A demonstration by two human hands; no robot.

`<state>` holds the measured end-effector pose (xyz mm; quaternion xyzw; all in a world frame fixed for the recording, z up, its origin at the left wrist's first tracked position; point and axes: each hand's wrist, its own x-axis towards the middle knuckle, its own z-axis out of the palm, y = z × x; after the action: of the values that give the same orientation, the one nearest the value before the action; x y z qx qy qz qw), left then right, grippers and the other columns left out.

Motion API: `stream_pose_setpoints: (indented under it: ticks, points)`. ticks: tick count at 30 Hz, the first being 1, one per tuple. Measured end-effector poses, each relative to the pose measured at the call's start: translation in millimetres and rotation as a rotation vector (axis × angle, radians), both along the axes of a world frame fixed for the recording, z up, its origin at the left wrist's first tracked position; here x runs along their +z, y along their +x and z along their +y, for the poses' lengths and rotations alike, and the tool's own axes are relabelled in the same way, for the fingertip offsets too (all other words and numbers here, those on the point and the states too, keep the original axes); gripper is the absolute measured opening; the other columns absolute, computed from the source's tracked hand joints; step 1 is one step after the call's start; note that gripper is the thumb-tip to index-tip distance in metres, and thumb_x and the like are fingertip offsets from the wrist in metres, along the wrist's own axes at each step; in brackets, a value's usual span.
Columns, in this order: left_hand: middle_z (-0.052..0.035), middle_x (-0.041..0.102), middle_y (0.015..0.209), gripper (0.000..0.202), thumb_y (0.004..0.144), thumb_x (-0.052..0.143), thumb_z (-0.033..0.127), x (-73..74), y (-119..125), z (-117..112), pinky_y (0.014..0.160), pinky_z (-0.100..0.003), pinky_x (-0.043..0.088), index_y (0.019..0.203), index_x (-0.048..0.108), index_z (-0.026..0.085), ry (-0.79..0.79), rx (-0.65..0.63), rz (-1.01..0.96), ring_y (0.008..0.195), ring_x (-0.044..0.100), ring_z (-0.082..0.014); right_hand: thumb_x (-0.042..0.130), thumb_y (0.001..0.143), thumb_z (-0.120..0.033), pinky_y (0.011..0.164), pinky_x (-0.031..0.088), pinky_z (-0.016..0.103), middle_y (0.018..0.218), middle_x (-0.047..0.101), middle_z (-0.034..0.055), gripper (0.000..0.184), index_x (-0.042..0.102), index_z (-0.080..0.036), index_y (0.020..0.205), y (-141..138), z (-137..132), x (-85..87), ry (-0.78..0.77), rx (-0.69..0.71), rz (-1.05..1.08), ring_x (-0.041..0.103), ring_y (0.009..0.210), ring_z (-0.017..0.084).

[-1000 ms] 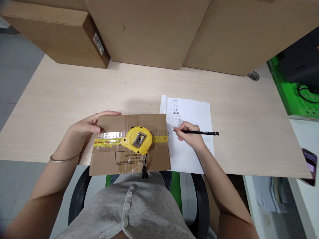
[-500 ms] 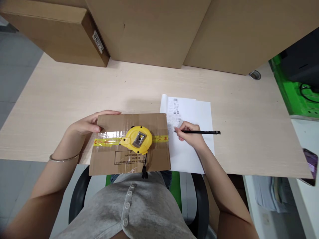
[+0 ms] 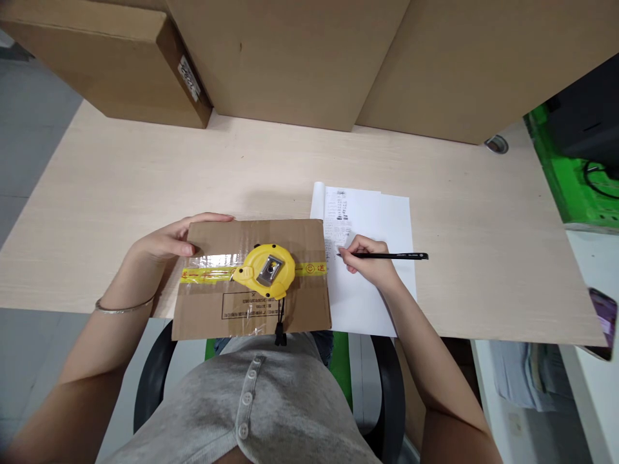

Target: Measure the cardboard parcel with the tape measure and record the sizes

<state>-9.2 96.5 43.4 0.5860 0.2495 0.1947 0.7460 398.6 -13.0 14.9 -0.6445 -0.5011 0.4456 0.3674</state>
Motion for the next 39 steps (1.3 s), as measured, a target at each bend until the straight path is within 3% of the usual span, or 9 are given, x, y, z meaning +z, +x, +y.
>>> stream_pose_setpoints:
  ticks: [10, 14, 17, 25, 29, 31, 33, 36, 39]
  points:
    - [-0.0091, 0.075, 0.136, 0.07, 0.074, 0.09, 0.044, -2.2, -1.9, 0.8, 0.09, -0.037, 0.064, 0.14, 0.07, 0.033, -0.011, -0.002, -0.016, 0.114, 0.075, -0.0316, 0.083, 0.075, -0.055, 0.045, 0.048, 0.027, 0.048, 0.061, -0.0012, 0.045, 0.054, -0.024, 0.06, 0.8, 0.2, 0.4, -0.016, 0.007, -0.04, 0.054, 0.042, 0.012]
    - [-0.0093, 0.074, 0.136, 0.07, 0.074, 0.09, 0.043, -1.6, -0.6, -0.5, 0.089, -0.035, 0.064, 0.14, 0.07, 0.032, -0.026, 0.017, -0.021, 0.113, 0.075, -0.0308, 0.069, 0.084, -0.064, 0.043, 0.045, 0.028, 0.045, 0.057, -0.0022, 0.05, 0.046, -0.026, 0.062, 6.6, -0.3, 4.5, -0.071, 0.007, -0.12, 0.052, 0.039, 0.013]
    - [-0.0091, 0.073, 0.138, 0.069, 0.074, 0.09, 0.041, 0.9, 0.8, -1.7, 0.09, -0.038, 0.064, 0.14, 0.07, 0.032, -0.015, 0.031, -0.009, 0.114, 0.074, -0.0319, 0.061, 0.091, -0.063, 0.043, 0.04, 0.029, 0.038, 0.051, -0.0014, 0.053, 0.044, -0.026, 0.056, 11.3, -1.4, 11.1, -0.138, 0.027, -0.26, 0.047, 0.036, 0.013]
    - [-0.0089, 0.074, 0.137, 0.063, 0.078, 0.086, 0.04, 5.6, 4.7, -3.7, 0.088, -0.038, 0.064, 0.138, 0.071, 0.031, 0.048, 0.04, -0.017, 0.11, 0.075, -0.0309, 0.072, 0.084, -0.05, 0.05, 0.026, 0.032, 0.044, 0.053, 0.0023, 0.053, 0.048, -0.025, 0.045, 3.3, 5.0, 32.3, -0.201, 0.062, -0.731, 0.043, 0.044, 0.017]
    - [-0.0106, 0.065, 0.15, 0.065, 0.084, 0.081, 0.044, 15.2, -0.4, -2.4, 0.107, -0.043, 0.056, 0.146, 0.064, 0.03, 0.202, 0.034, 0.087, 0.135, 0.063, -0.0352, 0.062, 0.094, -0.056, 0.061, 0.041, 0.037, 0.067, 0.065, 0.0072, 0.039, 0.064, -0.025, 0.071, -11.5, 2.3, 60.2, 0.05, -0.069, -0.853, 0.059, 0.063, 0.024]
    - [-0.011, 0.063, 0.153, 0.062, 0.091, 0.073, 0.048, 18.9, -1.4, -6.8, 0.119, -0.048, 0.046, 0.149, 0.062, 0.029, 0.259, 0.13, 0.125, 0.145, 0.054, -0.0362, 0.05, 0.102, -0.058, 0.078, 0.051, 0.044, 0.093, 0.074, 0.0123, 0.042, 0.072, -0.023, 0.097, -26.5, -2.6, 76.8, 0.339, -0.033, -0.837, 0.069, 0.087, 0.029]
    - [-0.0091, 0.064, 0.152, 0.051, 0.098, 0.063, 0.05, 19.0, 1.1, -16.5, 0.125, -0.052, 0.037, 0.145, 0.065, 0.029, 0.296, 0.345, 0.13, 0.148, 0.051, -0.0344, 0.041, 0.105, -0.062, 0.098, 0.051, 0.055, 0.123, 0.073, 0.0178, 0.055, 0.071, -0.02, 0.125, -46.4, -7.7, 88.9, 0.542, 0.14, -0.803, 0.067, 0.115, 0.036]
    - [-0.0061, 0.065, 0.15, 0.036, 0.103, 0.054, 0.047, 12.6, 10.2, -38.4, 0.13, -0.051, 0.03, 0.127, 0.075, 0.028, 0.391, 0.637, 0.105, 0.149, 0.048, -0.0305, 0.041, 0.103, -0.068, 0.117, 0.038, 0.07, 0.15, 0.06, 0.0236, 0.069, 0.061, -0.015, 0.143, -75.5, -12.9, 94.9, 0.59, 0.401, -0.783, 0.052, 0.143, 0.044]
    - [-0.0053, 0.059, 0.155, 0.038, 0.105, 0.05, 0.05, 3.5, 20.2, -60.8, 0.132, -0.049, 0.025, 0.12, 0.078, 0.028, 0.422, 0.683, 0.104, 0.155, 0.041, -0.0292, 0.053, 0.101, -0.065, 0.127, 0.024, 0.073, 0.156, 0.056, 0.0191, 0.06, 0.06, -0.021, 0.139, -90.7, -16.7, 92.9, 0.533, 0.509, -0.677, 0.041, 0.154, 0.041]
